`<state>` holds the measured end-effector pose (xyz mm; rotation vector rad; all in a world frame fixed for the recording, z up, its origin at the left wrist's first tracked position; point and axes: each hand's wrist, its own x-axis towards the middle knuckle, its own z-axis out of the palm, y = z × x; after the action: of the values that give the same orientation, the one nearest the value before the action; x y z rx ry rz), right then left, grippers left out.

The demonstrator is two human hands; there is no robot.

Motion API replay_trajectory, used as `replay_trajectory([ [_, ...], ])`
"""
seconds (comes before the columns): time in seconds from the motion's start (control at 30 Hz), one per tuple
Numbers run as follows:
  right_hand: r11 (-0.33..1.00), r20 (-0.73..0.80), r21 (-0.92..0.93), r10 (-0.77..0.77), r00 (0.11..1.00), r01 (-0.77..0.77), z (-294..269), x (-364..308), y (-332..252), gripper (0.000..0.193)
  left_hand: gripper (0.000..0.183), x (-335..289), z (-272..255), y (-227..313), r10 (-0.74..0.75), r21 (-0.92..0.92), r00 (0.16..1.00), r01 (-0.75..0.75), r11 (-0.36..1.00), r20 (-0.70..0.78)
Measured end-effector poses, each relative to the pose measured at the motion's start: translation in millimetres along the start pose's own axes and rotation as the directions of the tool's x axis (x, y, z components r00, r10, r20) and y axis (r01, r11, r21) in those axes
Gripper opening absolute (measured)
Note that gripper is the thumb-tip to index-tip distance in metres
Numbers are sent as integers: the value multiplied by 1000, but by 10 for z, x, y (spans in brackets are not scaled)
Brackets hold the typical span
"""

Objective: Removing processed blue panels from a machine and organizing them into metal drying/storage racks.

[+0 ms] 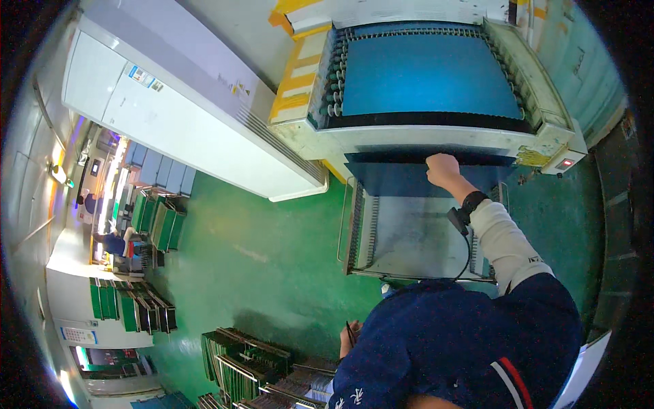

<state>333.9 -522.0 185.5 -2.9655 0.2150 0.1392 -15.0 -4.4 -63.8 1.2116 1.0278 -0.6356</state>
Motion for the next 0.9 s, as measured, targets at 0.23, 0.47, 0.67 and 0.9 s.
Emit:
replay_trajectory([
  [0.23,1000,-8,-8,14,1000,-14,-10,15,-41,18,39,139,-103,-96,86,268,995,-71,961,-42],
  [0.47,999,-1,-8,45,999,-45,-16,-21,1,19,39,-109,105,101,31,330,988,20,944,-150],
  [0.67,1000,3,5,31,1000,-31,-26,7,-47,19,38,36,13,-86,50,31,994,-47,998,-95],
  [0.9,998,22,6,55,998,-55,-41,-16,-34,19,38,-4,39,53,20,303,995,12,953,-101],
])
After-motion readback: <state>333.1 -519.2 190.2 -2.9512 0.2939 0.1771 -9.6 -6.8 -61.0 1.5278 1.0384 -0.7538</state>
